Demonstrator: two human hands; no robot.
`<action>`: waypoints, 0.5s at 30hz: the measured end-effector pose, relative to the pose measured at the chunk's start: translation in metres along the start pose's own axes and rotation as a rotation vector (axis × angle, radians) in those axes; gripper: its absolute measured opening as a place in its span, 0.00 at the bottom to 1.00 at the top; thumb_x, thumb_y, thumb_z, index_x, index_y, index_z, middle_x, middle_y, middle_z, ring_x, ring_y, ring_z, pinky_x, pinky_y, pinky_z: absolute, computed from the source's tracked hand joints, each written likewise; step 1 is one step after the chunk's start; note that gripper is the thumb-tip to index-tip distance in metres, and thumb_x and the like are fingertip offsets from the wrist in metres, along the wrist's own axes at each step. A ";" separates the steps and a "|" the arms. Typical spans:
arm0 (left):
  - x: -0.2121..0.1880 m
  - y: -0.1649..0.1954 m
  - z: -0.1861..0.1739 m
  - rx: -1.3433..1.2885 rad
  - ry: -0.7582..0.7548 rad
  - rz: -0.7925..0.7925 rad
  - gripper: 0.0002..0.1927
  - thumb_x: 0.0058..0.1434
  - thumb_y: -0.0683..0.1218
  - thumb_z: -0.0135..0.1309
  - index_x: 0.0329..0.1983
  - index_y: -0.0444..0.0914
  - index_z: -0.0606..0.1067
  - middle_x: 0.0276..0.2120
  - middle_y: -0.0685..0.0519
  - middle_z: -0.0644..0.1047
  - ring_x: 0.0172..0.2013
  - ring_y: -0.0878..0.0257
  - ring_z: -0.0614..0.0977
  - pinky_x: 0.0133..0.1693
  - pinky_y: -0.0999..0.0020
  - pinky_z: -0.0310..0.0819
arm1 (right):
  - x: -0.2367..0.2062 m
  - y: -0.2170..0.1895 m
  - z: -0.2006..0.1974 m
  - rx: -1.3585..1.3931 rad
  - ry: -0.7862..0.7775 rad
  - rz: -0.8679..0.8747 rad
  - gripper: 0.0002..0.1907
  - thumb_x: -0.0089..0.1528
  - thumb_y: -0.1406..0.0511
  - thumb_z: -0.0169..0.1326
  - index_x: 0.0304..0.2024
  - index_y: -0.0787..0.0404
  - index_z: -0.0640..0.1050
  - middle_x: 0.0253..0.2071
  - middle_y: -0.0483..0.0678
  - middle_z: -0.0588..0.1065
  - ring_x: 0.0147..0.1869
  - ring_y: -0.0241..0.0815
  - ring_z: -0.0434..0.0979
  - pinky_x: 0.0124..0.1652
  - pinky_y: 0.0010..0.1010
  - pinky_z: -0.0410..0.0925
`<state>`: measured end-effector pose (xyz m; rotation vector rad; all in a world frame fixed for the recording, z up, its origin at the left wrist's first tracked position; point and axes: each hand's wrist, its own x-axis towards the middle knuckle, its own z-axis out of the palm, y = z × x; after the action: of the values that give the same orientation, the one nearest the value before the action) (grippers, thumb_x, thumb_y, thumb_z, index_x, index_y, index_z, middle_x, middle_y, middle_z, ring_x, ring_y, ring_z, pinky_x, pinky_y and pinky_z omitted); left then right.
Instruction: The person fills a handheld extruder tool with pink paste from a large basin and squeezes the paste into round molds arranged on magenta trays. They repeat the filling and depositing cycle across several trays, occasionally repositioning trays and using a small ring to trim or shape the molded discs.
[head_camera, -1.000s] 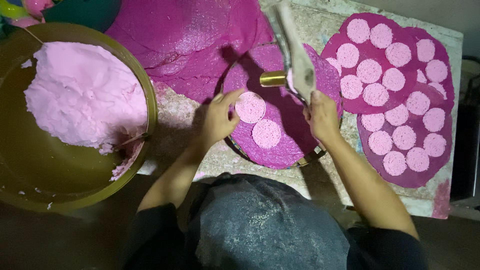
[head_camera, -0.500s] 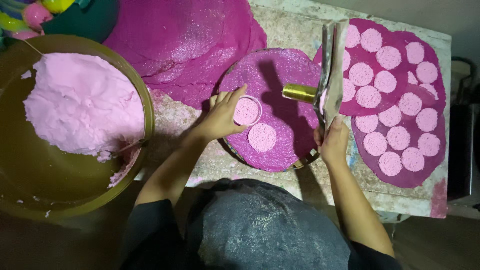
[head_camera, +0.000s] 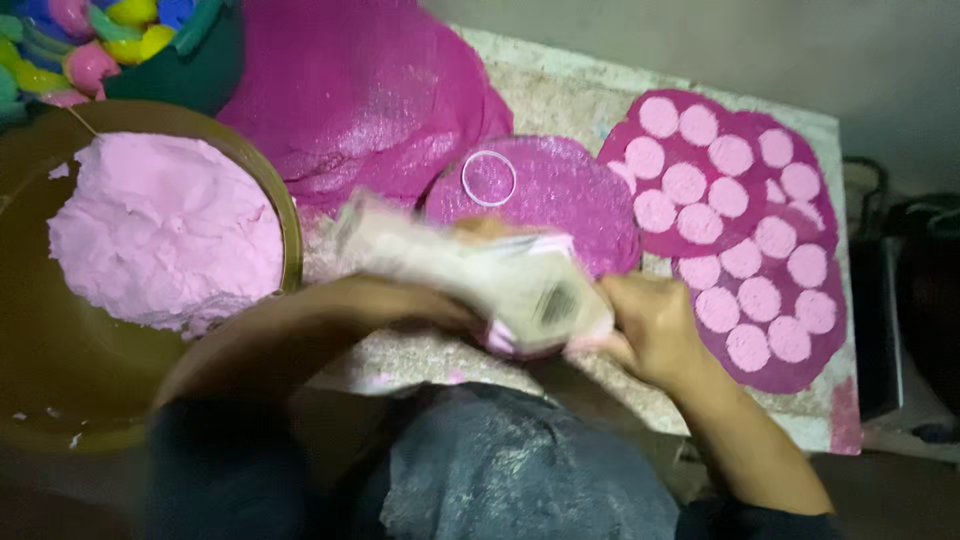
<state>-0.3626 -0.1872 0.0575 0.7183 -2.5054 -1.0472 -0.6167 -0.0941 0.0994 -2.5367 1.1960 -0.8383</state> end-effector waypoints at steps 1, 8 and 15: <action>-0.018 0.014 -0.003 -0.068 -0.068 0.003 0.24 0.52 0.49 0.63 0.51 0.40 0.74 0.43 0.46 0.79 0.44 0.53 0.80 0.46 0.58 0.71 | 0.012 -0.013 -0.013 -0.003 -0.064 -0.120 0.30 0.55 0.39 0.57 0.28 0.58 0.74 0.19 0.44 0.67 0.20 0.42 0.70 0.24 0.37 0.64; -0.104 0.077 -0.033 0.042 -0.235 -0.111 0.17 0.58 0.52 0.56 0.50 0.45 0.76 0.34 0.47 0.80 0.36 0.50 0.82 0.37 0.55 0.73 | 0.111 -0.051 -0.028 0.237 -0.533 -0.552 0.29 0.58 0.42 0.55 0.30 0.62 0.72 0.26 0.51 0.70 0.31 0.55 0.74 0.30 0.44 0.65; -0.200 0.069 -0.067 0.095 -0.064 -0.362 0.17 0.60 0.55 0.52 0.52 0.50 0.77 0.26 0.46 0.80 0.29 0.49 0.83 0.31 0.54 0.75 | 0.139 -0.081 0.031 0.754 -0.923 -0.486 0.24 0.72 0.50 0.51 0.34 0.63 0.72 0.31 0.52 0.71 0.37 0.57 0.77 0.37 0.45 0.67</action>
<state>-0.1894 -0.0700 0.1316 1.2190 -2.5518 -1.0833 -0.4761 -0.1487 0.1639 -2.0959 -0.0402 -0.0587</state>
